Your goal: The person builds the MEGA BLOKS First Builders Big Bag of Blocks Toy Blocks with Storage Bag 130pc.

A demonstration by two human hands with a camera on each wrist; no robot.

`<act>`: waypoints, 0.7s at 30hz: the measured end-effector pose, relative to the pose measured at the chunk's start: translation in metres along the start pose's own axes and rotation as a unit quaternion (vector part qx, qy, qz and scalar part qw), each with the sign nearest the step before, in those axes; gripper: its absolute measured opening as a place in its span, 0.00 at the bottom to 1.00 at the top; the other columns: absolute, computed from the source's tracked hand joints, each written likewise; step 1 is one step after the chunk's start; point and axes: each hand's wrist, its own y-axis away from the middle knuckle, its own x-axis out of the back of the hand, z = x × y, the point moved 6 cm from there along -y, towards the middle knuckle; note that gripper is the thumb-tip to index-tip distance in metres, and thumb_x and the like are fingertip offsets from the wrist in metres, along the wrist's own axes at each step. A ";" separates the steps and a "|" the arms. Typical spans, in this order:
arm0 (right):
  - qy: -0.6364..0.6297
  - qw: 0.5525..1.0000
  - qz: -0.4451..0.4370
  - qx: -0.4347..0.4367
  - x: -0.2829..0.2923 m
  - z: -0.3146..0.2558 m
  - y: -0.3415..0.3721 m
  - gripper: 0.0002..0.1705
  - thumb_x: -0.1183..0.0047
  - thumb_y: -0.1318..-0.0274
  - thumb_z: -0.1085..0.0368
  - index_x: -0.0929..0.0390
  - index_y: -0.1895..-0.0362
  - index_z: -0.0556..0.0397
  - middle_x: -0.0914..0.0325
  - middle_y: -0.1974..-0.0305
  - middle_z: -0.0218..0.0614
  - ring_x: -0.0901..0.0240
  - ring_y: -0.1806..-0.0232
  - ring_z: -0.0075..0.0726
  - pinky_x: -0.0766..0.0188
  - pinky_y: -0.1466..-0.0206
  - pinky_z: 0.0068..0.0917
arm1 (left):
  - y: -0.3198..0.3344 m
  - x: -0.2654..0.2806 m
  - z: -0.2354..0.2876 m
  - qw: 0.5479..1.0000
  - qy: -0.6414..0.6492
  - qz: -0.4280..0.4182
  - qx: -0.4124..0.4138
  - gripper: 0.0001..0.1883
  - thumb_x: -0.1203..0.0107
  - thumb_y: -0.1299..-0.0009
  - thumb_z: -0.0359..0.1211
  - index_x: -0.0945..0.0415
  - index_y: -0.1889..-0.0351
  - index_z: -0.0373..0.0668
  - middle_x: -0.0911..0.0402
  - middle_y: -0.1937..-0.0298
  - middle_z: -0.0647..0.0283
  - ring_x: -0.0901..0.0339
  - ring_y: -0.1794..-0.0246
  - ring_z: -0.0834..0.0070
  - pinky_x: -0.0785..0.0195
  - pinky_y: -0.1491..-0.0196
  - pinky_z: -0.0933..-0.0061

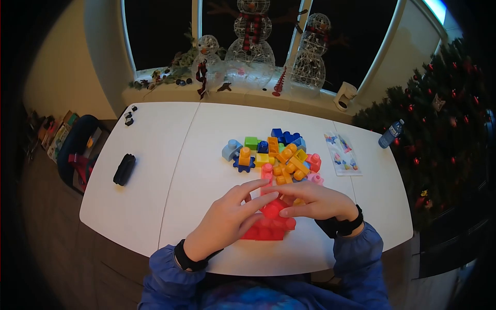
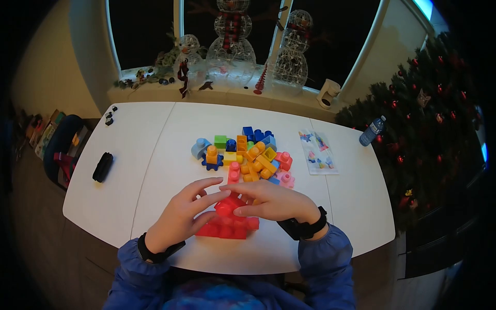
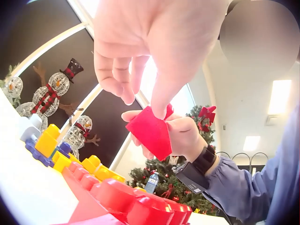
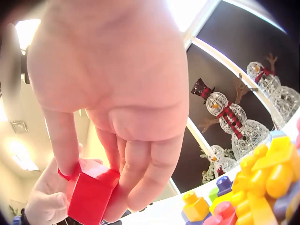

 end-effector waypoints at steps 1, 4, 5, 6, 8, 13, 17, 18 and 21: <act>-0.002 1.000 -0.002 0.012 -0.005 0.000 0.003 0.36 0.38 0.32 0.61 0.33 0.23 0.55 0.17 0.46 0.47 0.19 0.47 0.42 0.26 0.44 0.33 | 0.000 -0.003 0.002 1.000 0.000 -0.010 -0.003 0.31 0.32 0.37 0.21 0.21 0.34 0.49 0.24 0.31 0.57 0.21 0.46 0.61 0.22 0.48 0.66; -0.004 0.999 0.027 0.046 -0.010 -0.006 0.013 0.34 0.37 0.32 0.61 0.31 0.26 0.58 0.19 0.41 0.49 0.20 0.42 0.48 0.25 0.39 0.36 | 0.001 -0.009 0.008 0.999 -0.006 -0.030 -0.018 0.29 0.32 0.38 0.21 0.20 0.37 0.48 0.23 0.33 0.56 0.21 0.44 0.59 0.22 0.47 0.65; 0.002 0.998 0.032 0.049 -0.013 -0.007 0.016 0.34 0.37 0.33 0.60 0.30 0.27 0.58 0.19 0.40 0.49 0.21 0.42 0.50 0.25 0.38 0.36 | 0.001 -0.010 0.010 0.999 -0.010 -0.028 -0.024 0.28 0.32 0.38 0.22 0.20 0.38 0.47 0.23 0.34 0.56 0.21 0.44 0.59 0.22 0.47 0.64; 0.038 0.993 0.080 0.075 -0.013 -0.010 0.021 0.34 0.36 0.34 0.60 0.29 0.28 0.57 0.19 0.40 0.48 0.21 0.42 0.51 0.25 0.38 0.38 | 0.001 -0.011 0.012 0.999 -0.014 -0.026 -0.030 0.27 0.32 0.37 0.23 0.20 0.39 0.46 0.22 0.35 0.56 0.21 0.43 0.59 0.22 0.47 0.64; 0.108 0.971 0.173 0.125 -0.018 -0.018 0.033 0.33 0.33 0.37 0.61 0.28 0.30 0.56 0.20 0.41 0.47 0.21 0.42 0.55 0.25 0.38 0.40 | 0.000 -0.012 0.013 0.999 -0.028 -0.008 -0.026 0.22 0.31 0.35 0.28 0.20 0.42 0.43 0.21 0.38 0.57 0.20 0.44 0.58 0.22 0.47 0.64; 0.179 0.918 0.317 0.157 -0.034 -0.046 0.052 0.25 0.28 0.44 0.64 0.20 0.43 0.54 0.20 0.47 0.43 0.20 0.47 0.53 0.22 0.44 0.41 | 0.001 -0.017 0.016 0.998 -0.060 -0.033 -0.013 0.22 0.29 0.36 0.33 0.21 0.44 0.40 0.18 0.46 0.58 0.20 0.48 0.58 0.21 0.50 0.64; 0.193 0.907 0.353 0.126 -0.050 -0.036 0.057 0.20 0.27 0.47 0.66 0.17 0.50 0.54 0.19 0.49 0.41 0.18 0.52 0.48 0.19 0.50 0.38 | 0.002 -0.029 0.017 0.998 -0.045 -0.041 -0.017 0.25 0.28 0.38 0.33 0.20 0.43 0.40 0.17 0.49 0.58 0.19 0.51 0.58 0.21 0.50 0.63; 0.196 0.905 0.357 0.127 -0.051 -0.036 0.058 0.20 0.27 0.47 0.66 0.17 0.50 0.54 0.19 0.50 0.41 0.18 0.53 0.47 0.19 0.52 0.37 | 0.003 -0.032 0.016 0.998 -0.044 -0.044 -0.013 0.25 0.27 0.38 0.33 0.20 0.43 0.40 0.16 0.49 0.58 0.19 0.51 0.58 0.21 0.50 0.63; 0.200 0.900 0.369 0.120 -0.050 -0.035 0.063 0.20 0.28 0.47 0.68 0.17 0.50 0.54 0.18 0.52 0.40 0.16 0.57 0.45 0.18 0.55 0.34 | 0.005 -0.035 0.016 0.998 -0.027 -0.046 -0.018 0.27 0.26 0.38 0.35 0.21 0.41 0.41 0.16 0.48 0.57 0.19 0.50 0.57 0.21 0.49 0.63</act>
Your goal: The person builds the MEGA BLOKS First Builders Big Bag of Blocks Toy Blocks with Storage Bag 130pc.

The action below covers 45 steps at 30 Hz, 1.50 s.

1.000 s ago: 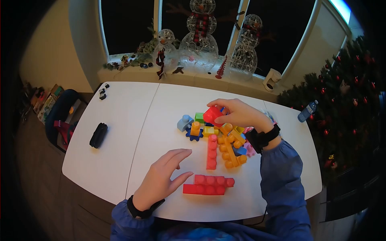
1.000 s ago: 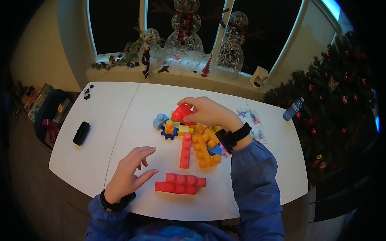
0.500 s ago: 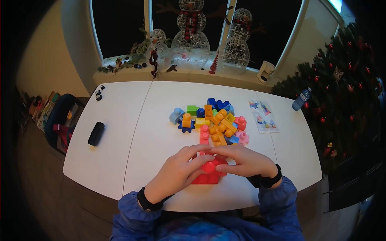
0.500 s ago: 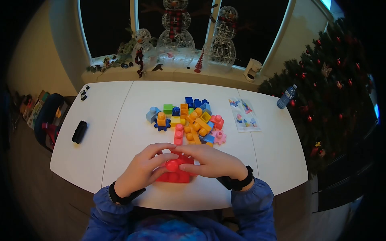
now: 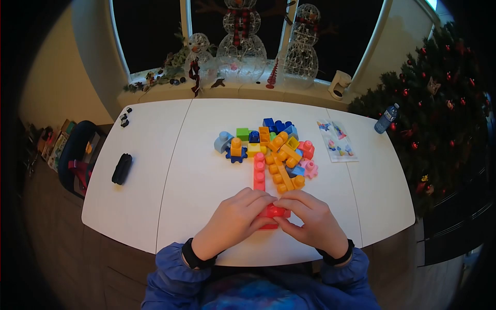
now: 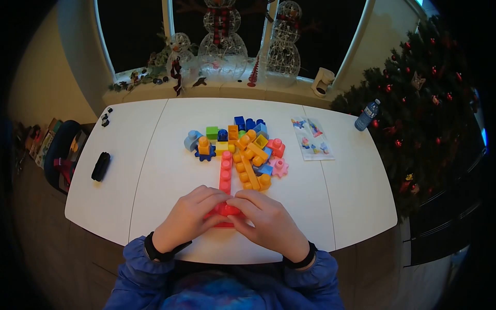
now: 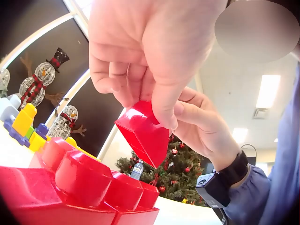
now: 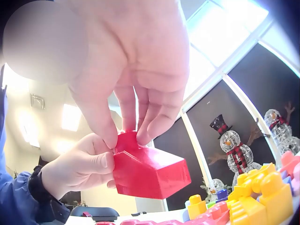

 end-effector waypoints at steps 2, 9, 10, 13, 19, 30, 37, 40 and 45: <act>0.005 1.000 0.005 -0.022 0.011 0.005 0.005 0.19 0.29 0.47 0.69 0.18 0.50 0.54 0.18 0.53 0.39 0.16 0.60 0.43 0.18 0.57 0.33 | -0.001 0.011 0.003 0.999 0.001 0.009 0.030 0.30 0.25 0.38 0.38 0.22 0.39 0.41 0.16 0.47 0.56 0.19 0.48 0.56 0.21 0.48 0.61; -0.013 0.988 -0.093 -0.127 0.011 0.029 0.039 0.15 0.29 0.48 0.72 0.15 0.54 0.55 0.17 0.57 0.38 0.16 0.64 0.38 0.18 0.57 0.30 | 0.032 0.013 -0.032 0.984 -0.033 -0.114 0.132 0.38 0.24 0.40 0.47 0.25 0.34 0.42 0.18 0.42 0.54 0.17 0.48 0.52 0.21 0.47 0.59; -0.017 0.986 -0.107 -0.129 0.005 0.032 0.042 0.15 0.29 0.47 0.71 0.15 0.54 0.55 0.18 0.57 0.38 0.16 0.64 0.38 0.18 0.57 0.30 | 0.036 0.009 -0.036 0.983 -0.027 -0.122 0.136 0.38 0.24 0.40 0.48 0.25 0.35 0.42 0.19 0.42 0.54 0.17 0.48 0.52 0.21 0.47 0.59; -0.011 0.985 -0.127 -0.121 -0.010 0.036 0.047 0.14 0.30 0.45 0.70 0.15 0.53 0.55 0.18 0.56 0.38 0.16 0.64 0.39 0.18 0.57 0.31 | 0.041 0.002 -0.042 0.980 -0.015 -0.136 0.144 0.37 0.24 0.39 0.47 0.25 0.35 0.42 0.19 0.40 0.54 0.16 0.49 0.51 0.21 0.47 0.60; -0.011 0.984 -0.142 -0.108 -0.026 0.043 0.050 0.16 0.30 0.43 0.64 0.19 0.53 0.53 0.21 0.53 0.39 0.18 0.60 0.49 0.19 0.57 0.38 | 0.042 -0.001 -0.047 0.982 -0.019 -0.130 0.134 0.37 0.24 0.40 0.45 0.25 0.35 0.40 0.20 0.39 0.53 0.16 0.49 0.50 0.21 0.46 0.60; -0.046 0.976 -0.154 -0.148 -0.016 0.058 0.042 0.32 0.28 0.46 0.63 0.22 0.37 0.54 0.22 0.39 0.44 0.16 0.57 0.47 0.18 0.50 0.37 | 0.039 -0.005 -0.047 0.979 0.014 -0.129 0.157 0.38 0.23 0.39 0.41 0.26 0.33 0.38 0.20 0.40 0.51 0.16 0.47 0.50 0.20 0.45 0.60; -0.061 0.972 -0.170 -0.150 -0.021 0.061 0.041 0.34 0.28 0.46 0.65 0.23 0.36 0.57 0.20 0.40 0.46 0.15 0.56 0.48 0.18 0.49 0.36 | 0.038 -0.014 -0.051 0.980 0.050 -0.115 0.153 0.33 0.25 0.39 0.35 0.26 0.36 0.38 0.18 0.42 0.50 0.15 0.51 0.52 0.19 0.46 0.62; -0.064 0.972 -0.168 -0.152 -0.022 0.063 0.042 0.33 0.28 0.47 0.66 0.23 0.36 0.57 0.20 0.41 0.46 0.15 0.57 0.47 0.18 0.50 0.35 | 0.036 -0.014 -0.049 0.981 0.047 -0.112 0.149 0.32 0.25 0.39 0.34 0.25 0.37 0.38 0.18 0.42 0.50 0.15 0.52 0.52 0.19 0.47 0.62; -0.074 0.969 -0.163 -0.168 -0.021 0.062 0.041 0.33 0.28 0.48 0.68 0.22 0.36 0.56 0.19 0.42 0.45 0.15 0.60 0.44 0.17 0.52 0.34 | 0.035 -0.016 -0.049 0.981 0.049 -0.106 0.153 0.33 0.26 0.40 0.32 0.25 0.37 0.39 0.17 0.44 0.49 0.15 0.52 0.53 0.19 0.46 0.63</act>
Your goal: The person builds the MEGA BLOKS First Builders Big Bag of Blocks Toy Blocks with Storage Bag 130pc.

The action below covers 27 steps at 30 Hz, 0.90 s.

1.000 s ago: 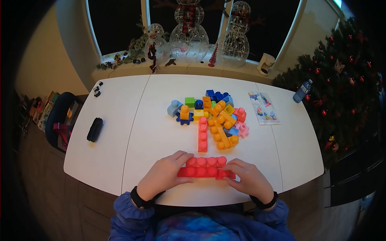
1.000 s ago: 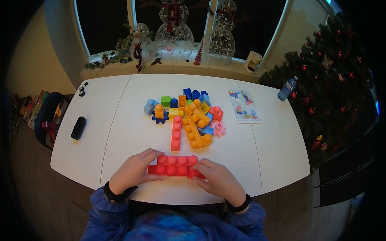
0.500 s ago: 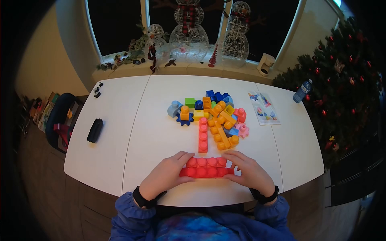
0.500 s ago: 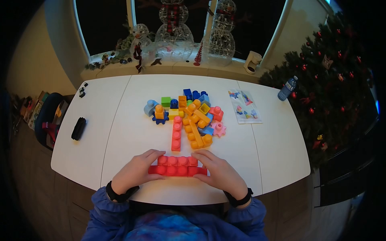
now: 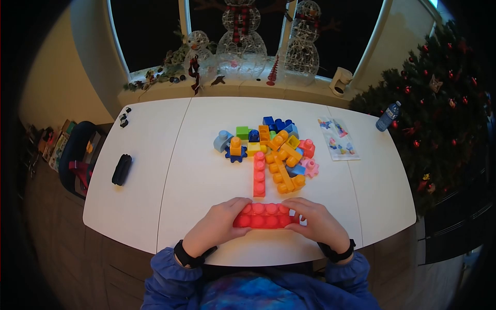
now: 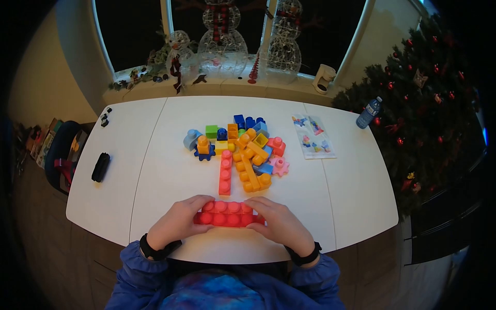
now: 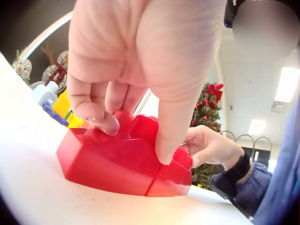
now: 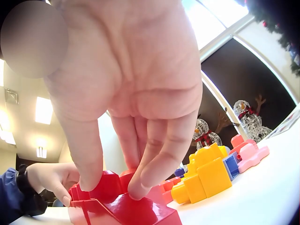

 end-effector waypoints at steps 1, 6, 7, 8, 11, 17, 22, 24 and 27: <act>0.000 1.000 0.005 0.000 0.000 -0.001 0.000 0.33 0.27 0.48 0.69 0.21 0.36 0.56 0.19 0.42 0.45 0.15 0.62 0.42 0.18 0.54 0.32 | 0.000 0.000 0.000 1.000 0.000 0.001 0.001 0.33 0.26 0.41 0.32 0.25 0.37 0.39 0.17 0.44 0.49 0.15 0.52 0.53 0.19 0.46 0.62; 0.004 1.000 0.015 0.012 0.000 -0.002 0.000 0.33 0.27 0.48 0.69 0.21 0.36 0.56 0.18 0.42 0.45 0.16 0.63 0.40 0.18 0.55 0.31 | -0.001 0.000 0.000 1.000 -0.007 0.007 0.000 0.33 0.26 0.42 0.32 0.24 0.37 0.39 0.16 0.44 0.50 0.14 0.53 0.53 0.19 0.47 0.62; 0.007 1.000 0.020 0.021 0.001 0.000 -0.001 0.33 0.27 0.48 0.69 0.21 0.36 0.56 0.18 0.42 0.45 0.16 0.63 0.40 0.18 0.55 0.31 | 0.000 -0.001 0.000 1.000 -0.007 0.010 0.000 0.33 0.26 0.42 0.32 0.24 0.37 0.39 0.16 0.45 0.50 0.14 0.53 0.53 0.19 0.46 0.62; 0.011 0.999 0.024 0.029 0.001 0.000 -0.001 0.33 0.27 0.48 0.69 0.21 0.36 0.56 0.18 0.42 0.45 0.16 0.63 0.40 0.17 0.55 0.31 | 0.000 -0.001 -0.001 1.000 -0.007 0.013 0.000 0.33 0.26 0.42 0.32 0.24 0.37 0.39 0.16 0.45 0.50 0.14 0.52 0.53 0.19 0.46 0.62; 0.013 1.000 0.005 0.009 0.001 -0.003 -0.002 0.32 0.29 0.46 0.67 0.23 0.36 0.56 0.19 0.42 0.46 0.14 0.56 0.48 0.17 0.50 0.36 | 0.001 -0.001 0.000 1.000 -0.003 0.016 0.007 0.32 0.26 0.41 0.32 0.24 0.37 0.39 0.16 0.45 0.50 0.14 0.52 0.54 0.19 0.46 0.62; 0.019 0.999 0.030 0.027 0.001 0.000 -0.002 0.32 0.28 0.47 0.69 0.21 0.36 0.55 0.19 0.40 0.45 0.15 0.61 0.41 0.17 0.53 0.31 | -0.002 -0.001 -0.001 1.000 -0.003 0.021 0.007 0.32 0.26 0.41 0.32 0.24 0.37 0.39 0.16 0.44 0.50 0.14 0.52 0.54 0.19 0.46 0.62; 0.027 0.999 0.028 0.025 0.001 0.002 -0.003 0.33 0.28 0.47 0.68 0.22 0.35 0.54 0.20 0.39 0.45 0.15 0.58 0.44 0.17 0.51 0.33 | -0.005 -0.002 -0.005 1.000 -0.007 0.009 0.013 0.34 0.26 0.41 0.33 0.25 0.35 0.38 0.17 0.43 0.49 0.15 0.50 0.54 0.19 0.45 0.62; 0.025 0.999 0.027 0.023 0.001 0.002 -0.004 0.33 0.28 0.47 0.67 0.22 0.35 0.53 0.20 0.39 0.45 0.15 0.58 0.43 0.17 0.51 0.33 | -0.005 -0.002 -0.006 1.000 -0.010 -0.007 0.024 0.36 0.25 0.41 0.34 0.26 0.34 0.38 0.18 0.40 0.49 0.15 0.50 0.53 0.20 0.45 0.62; 0.014 1.000 0.022 0.003 0.007 -0.002 -0.003 0.32 0.28 0.45 0.65 0.23 0.35 0.54 0.20 0.40 0.45 0.15 0.54 0.48 0.17 0.50 0.36 | -0.003 0.004 0.001 0.997 -0.055 0.045 -0.042 0.40 0.22 0.41 0.39 0.28 0.32 0.38 0.22 0.33 0.48 0.15 0.48 0.52 0.20 0.44 0.62</act>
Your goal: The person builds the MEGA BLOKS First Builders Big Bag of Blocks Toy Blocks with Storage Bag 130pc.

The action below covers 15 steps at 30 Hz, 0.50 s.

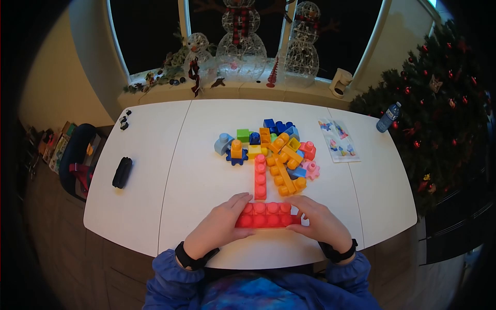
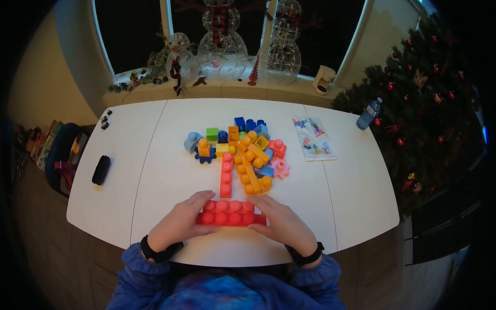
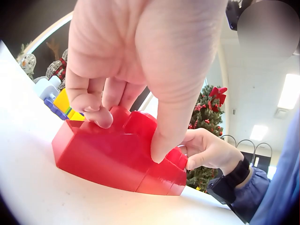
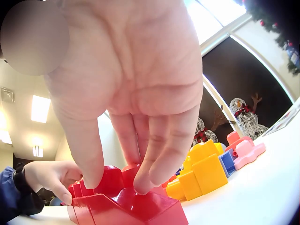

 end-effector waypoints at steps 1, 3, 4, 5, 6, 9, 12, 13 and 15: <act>-0.007 1.000 0.008 -0.008 0.005 -0.002 0.001 0.32 0.29 0.45 0.64 0.23 0.35 0.53 0.20 0.41 0.45 0.15 0.56 0.47 0.17 0.51 0.35 | 0.000 0.005 0.002 1.000 -0.002 0.011 0.004 0.41 0.22 0.41 0.40 0.28 0.31 0.39 0.23 0.32 0.49 0.15 0.50 0.53 0.20 0.45 0.62; -0.006 1.000 0.025 -0.014 0.016 -0.006 0.000 0.31 0.29 0.44 0.64 0.23 0.36 0.53 0.19 0.42 0.43 0.16 0.58 0.44 0.18 0.52 0.34 | 0.003 0.019 0.009 0.999 -0.005 0.032 0.013 0.42 0.21 0.41 0.43 0.29 0.30 0.40 0.26 0.29 0.50 0.16 0.53 0.54 0.19 0.48 0.64; 0.001 0.999 0.033 -0.012 0.023 -0.007 -0.001 0.30 0.29 0.43 0.64 0.22 0.37 0.53 0.19 0.43 0.43 0.16 0.59 0.43 0.18 0.52 0.33 | 0.005 0.023 0.008 0.999 0.005 0.031 0.024 0.41 0.21 0.40 0.42 0.28 0.31 0.40 0.25 0.30 0.51 0.17 0.55 0.56 0.20 0.51 0.65; 0.009 0.999 0.041 -0.010 0.029 -0.007 -0.004 0.29 0.29 0.43 0.64 0.22 0.38 0.53 0.18 0.43 0.42 0.17 0.59 0.42 0.19 0.53 0.33 | 0.007 0.028 0.006 0.999 0.015 0.031 0.034 0.40 0.22 0.40 0.42 0.28 0.31 0.40 0.24 0.31 0.51 0.18 0.58 0.59 0.20 0.53 0.66; 0.027 0.999 0.048 0.002 0.034 -0.007 -0.009 0.27 0.29 0.43 0.64 0.21 0.39 0.52 0.18 0.43 0.42 0.17 0.59 0.43 0.19 0.52 0.33 | 0.008 0.031 0.003 0.998 0.025 0.030 0.045 0.39 0.22 0.39 0.41 0.27 0.32 0.41 0.22 0.32 0.52 0.18 0.61 0.61 0.20 0.55 0.67; 0.077 0.994 0.067 0.048 0.047 -0.007 -0.032 0.19 0.32 0.41 0.65 0.18 0.46 0.52 0.18 0.46 0.40 0.17 0.56 0.45 0.20 0.50 0.36 | 0.011 0.041 0.000 0.995 0.035 0.056 0.071 0.34 0.23 0.37 0.38 0.25 0.35 0.41 0.19 0.39 0.55 0.23 0.66 0.67 0.23 0.61 0.70; 0.160 0.981 0.029 0.106 0.045 -0.008 -0.065 0.15 0.34 0.40 0.68 0.17 0.49 0.51 0.17 0.51 0.39 0.15 0.56 0.42 0.18 0.53 0.32 | 0.011 0.048 0.001 0.994 0.029 0.087 0.056 0.29 0.24 0.36 0.36 0.22 0.38 0.40 0.17 0.45 0.57 0.22 0.67 0.69 0.24 0.62 0.71; 0.185 0.976 0.006 0.117 0.041 -0.009 -0.077 0.13 0.36 0.39 0.68 0.17 0.50 0.51 0.17 0.52 0.38 0.15 0.55 0.43 0.19 0.53 0.33 | 0.011 0.049 0.001 0.994 0.031 0.090 0.056 0.28 0.24 0.36 0.35 0.21 0.39 0.40 0.16 0.46 0.57 0.21 0.67 0.69 0.24 0.62 0.71; 0.235 0.961 -0.039 0.138 0.027 -0.009 -0.101 0.11 0.39 0.38 0.66 0.16 0.52 0.50 0.17 0.54 0.37 0.16 0.53 0.44 0.19 0.52 0.36 | 0.012 0.049 0.000 0.993 0.035 0.096 0.059 0.26 0.25 0.36 0.34 0.20 0.40 0.40 0.16 0.48 0.58 0.20 0.66 0.69 0.25 0.63 0.72</act>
